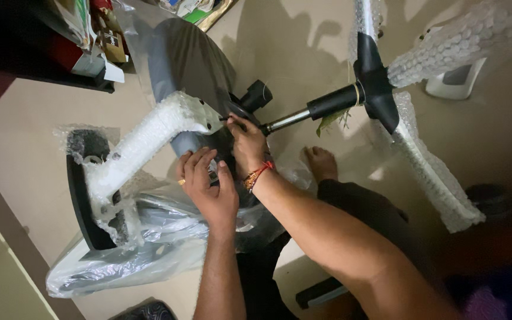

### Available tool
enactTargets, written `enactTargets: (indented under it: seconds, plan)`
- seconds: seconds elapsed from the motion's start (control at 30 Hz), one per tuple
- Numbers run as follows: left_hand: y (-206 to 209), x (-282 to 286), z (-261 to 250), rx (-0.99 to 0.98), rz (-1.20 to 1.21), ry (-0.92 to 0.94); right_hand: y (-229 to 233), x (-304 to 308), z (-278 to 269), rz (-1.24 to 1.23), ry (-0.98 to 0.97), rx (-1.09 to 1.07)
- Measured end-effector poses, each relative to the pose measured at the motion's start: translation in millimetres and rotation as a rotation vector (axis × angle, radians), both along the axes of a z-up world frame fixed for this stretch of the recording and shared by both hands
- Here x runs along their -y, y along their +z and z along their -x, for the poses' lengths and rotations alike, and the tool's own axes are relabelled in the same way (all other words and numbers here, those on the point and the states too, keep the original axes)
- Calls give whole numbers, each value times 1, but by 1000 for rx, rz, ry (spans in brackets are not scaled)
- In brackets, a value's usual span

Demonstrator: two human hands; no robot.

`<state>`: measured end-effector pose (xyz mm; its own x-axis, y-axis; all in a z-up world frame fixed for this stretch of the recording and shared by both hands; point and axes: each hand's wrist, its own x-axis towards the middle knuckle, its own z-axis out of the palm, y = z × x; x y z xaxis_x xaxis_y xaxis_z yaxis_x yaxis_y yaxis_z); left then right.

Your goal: The person assembles an office chair by attaching the seat to the base using an Allen key. They insert and tighten multiple screws at the junction between the seat and the central column, then remove protective bubble wrap from the base.

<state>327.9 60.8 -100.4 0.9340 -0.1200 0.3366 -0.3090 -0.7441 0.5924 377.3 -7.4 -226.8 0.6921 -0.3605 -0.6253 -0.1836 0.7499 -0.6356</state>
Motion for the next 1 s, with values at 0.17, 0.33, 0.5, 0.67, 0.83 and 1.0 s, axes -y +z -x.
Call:
enactTargets:
  seconds: [0.17, 0.33, 0.5, 0.67, 0.83, 1.0]
  plan:
    - [3, 1, 0, -19, -10, 1, -4, -2, -5, -141, -7, -9]
    - [11, 1, -1, -29, -115, -24, -12, -1, -7, -135, 17, -23]
    - [12, 5, -23, -80, -326, -148, -27, -6, -14, -120, 10, 39]
    - [6, 15, -45, -8, -539, -312, -51, -9, -13, -207, 18, 192]
    - [-1, 10, -55, -100, -590, -405, -53, -8, -4, 107, 163, 146]
    - [-10, 2, -61, -35, -877, -494, -42, -6, 0, 383, 214, 146]
